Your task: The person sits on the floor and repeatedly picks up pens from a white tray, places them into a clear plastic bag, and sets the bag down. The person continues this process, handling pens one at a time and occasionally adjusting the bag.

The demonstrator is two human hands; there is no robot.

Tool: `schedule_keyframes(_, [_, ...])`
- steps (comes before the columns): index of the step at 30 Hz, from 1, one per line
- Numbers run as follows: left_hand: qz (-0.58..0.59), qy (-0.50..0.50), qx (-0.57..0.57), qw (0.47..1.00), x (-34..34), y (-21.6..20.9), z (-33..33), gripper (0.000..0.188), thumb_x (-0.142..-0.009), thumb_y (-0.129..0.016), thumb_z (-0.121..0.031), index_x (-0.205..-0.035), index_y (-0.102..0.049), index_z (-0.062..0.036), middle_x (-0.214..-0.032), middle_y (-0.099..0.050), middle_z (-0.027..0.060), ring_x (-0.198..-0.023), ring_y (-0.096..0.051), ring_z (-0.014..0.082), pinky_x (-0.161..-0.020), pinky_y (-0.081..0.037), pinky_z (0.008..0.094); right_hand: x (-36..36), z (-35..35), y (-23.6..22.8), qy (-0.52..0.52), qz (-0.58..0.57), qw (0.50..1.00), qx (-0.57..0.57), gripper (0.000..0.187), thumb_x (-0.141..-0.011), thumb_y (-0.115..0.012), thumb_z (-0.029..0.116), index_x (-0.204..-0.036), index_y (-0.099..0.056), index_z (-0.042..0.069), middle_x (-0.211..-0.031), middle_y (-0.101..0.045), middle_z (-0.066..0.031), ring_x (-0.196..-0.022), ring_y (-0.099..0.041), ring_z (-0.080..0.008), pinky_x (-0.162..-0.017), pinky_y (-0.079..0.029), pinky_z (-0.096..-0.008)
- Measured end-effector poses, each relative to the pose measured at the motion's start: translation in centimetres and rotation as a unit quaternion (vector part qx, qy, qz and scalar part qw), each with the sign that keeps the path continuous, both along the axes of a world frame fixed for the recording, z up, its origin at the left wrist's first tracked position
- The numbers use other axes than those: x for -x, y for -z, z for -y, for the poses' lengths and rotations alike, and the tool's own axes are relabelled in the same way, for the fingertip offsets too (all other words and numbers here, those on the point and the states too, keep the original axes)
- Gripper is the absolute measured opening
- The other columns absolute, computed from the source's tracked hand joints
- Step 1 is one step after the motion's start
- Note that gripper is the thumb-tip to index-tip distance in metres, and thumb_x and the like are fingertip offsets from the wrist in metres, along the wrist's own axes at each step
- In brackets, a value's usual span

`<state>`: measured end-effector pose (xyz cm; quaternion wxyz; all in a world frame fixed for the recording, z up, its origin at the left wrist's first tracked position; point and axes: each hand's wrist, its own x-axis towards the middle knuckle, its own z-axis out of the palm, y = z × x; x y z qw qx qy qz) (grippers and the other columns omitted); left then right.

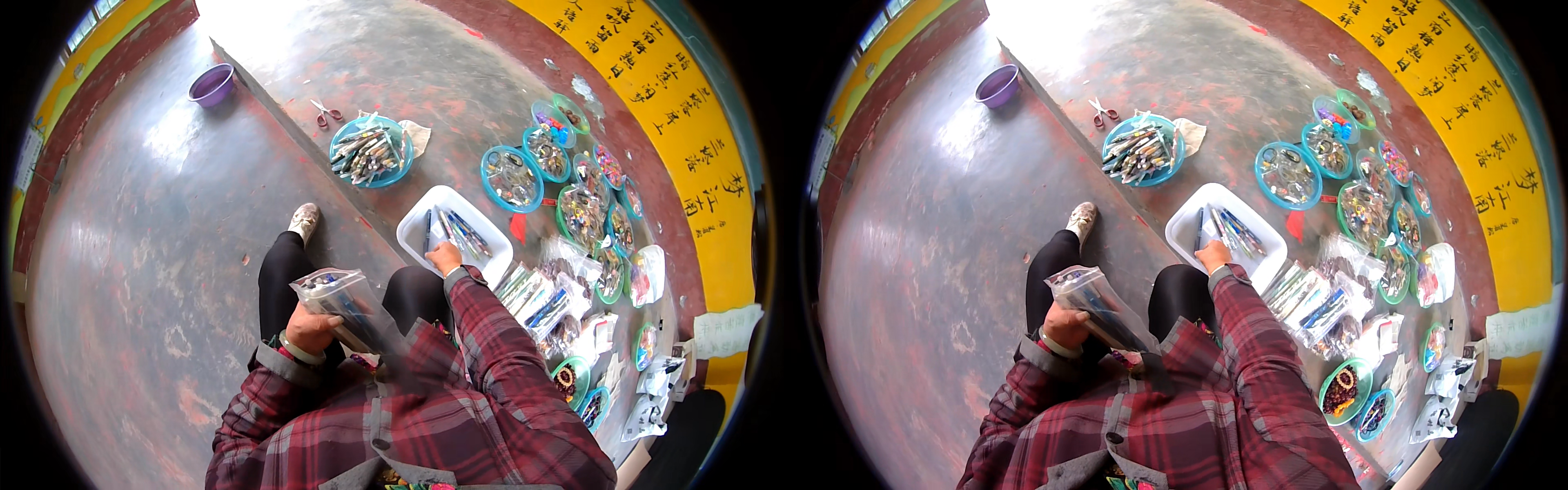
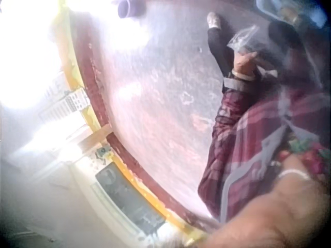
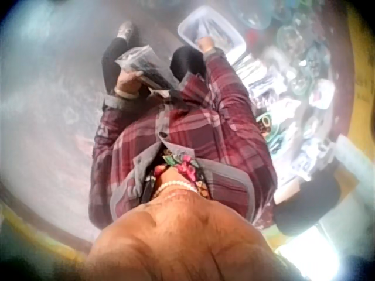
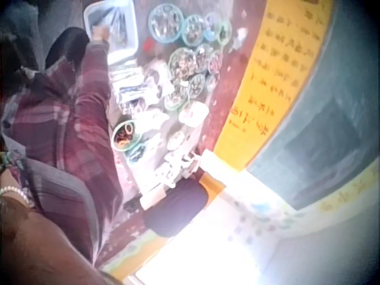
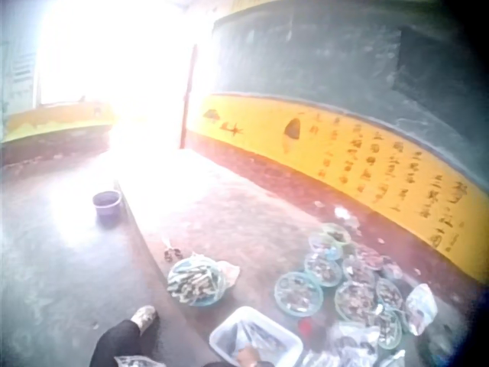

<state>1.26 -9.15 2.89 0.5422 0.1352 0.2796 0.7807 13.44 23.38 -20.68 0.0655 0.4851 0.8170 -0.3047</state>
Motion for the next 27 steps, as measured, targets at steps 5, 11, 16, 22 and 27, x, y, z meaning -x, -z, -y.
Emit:
schedule_keyframes(5, [-0.013,-0.007,0.02,1.0,0.2,0.3,-0.4,0.063,-0.064,-0.073,-0.009,-0.12,-0.045,0.0008,-0.099,-0.062,0.0238,-0.094,-0.062,0.0356,-0.084,-0.05,0.0448,1.4,0.5,-0.3,-0.009,0.062,0.998,-0.033,0.041,-0.068,-0.071,0.034,-0.087,-0.069,-0.003,-0.09,-0.065,-0.0258,-0.09,-0.063,-0.0385,-0.079,-0.049,-0.0418])
schedule_keyframes(11, [-0.032,0.001,0.038,0.999,0.2,0.6,-0.7,0.064,-0.063,-0.074,-0.01,-0.119,-0.045,0.0021,-0.1,-0.062,0.0243,-0.094,-0.062,0.0343,-0.084,-0.05,0.043,1.4,0.4,-0.8,0.02,0.062,0.997,-0.03,0.035,-0.065,-0.067,0.024,-0.085,-0.068,-0.005,-0.089,-0.064,-0.0272,-0.092,-0.062,-0.0396,-0.081,-0.049,-0.041])
schedule_keyframes(16, [-0.043,0.008,0.037,0.998,0.2,0.4,-1.0,0.066,-0.063,-0.074,-0.01,-0.121,-0.045,0.0025,-0.099,-0.063,0.0223,-0.094,-0.062,0.0326,-0.084,-0.05,0.0413,-0.7,-0.3,0.6,0.162,-0.143,0.97,0.112,0.015,-0.069,-0.062,0.01,-0.068,-0.06,-0.005,-0.069,-0.065,-0.0149,-0.051,-0.063,-0.0157,-0.044,-0.05,-0.0267])
schedule_keyframes(22, [-0.071,0.012,0.032,0.997,-0.2,0.9,-0.6,0.061,-0.064,-0.072,-0.008,-0.119,-0.047,0.0031,-0.1,-0.063,0.0169,-0.095,-0.062,0.0287,-0.085,-0.049,0.0395,-4.6,0.0,-4.7,0.248,-0.373,0.882,0.145,0.012,-0.077,-0.062,0.007,-0.085,-0.061,-0.001,-0.068,-0.062,-0.0064,-0.055,-0.06,-0.0123,-0.049,-0.048,-0.0231])
schedule_keyframes(27, [-0.096,0.054,0.027,0.994,-1.0,0.5,-0.2,0.058,-0.063,-0.069,-0.001,-0.118,-0.052,0.0004,-0.111,-0.06,0.0073,-0.103,-0.056,0.0171,-0.092,-0.043,0.0311,-7.8,0.8,-13.6,0.239,-0.54,0.79,0.167,0.009,-0.085,-0.063,0.006,-0.093,-0.061,0.003,-0.081,-0.062,-0.0029,-0.068,-0.059,-0.0106,-0.058,-0.047,-0.0212])
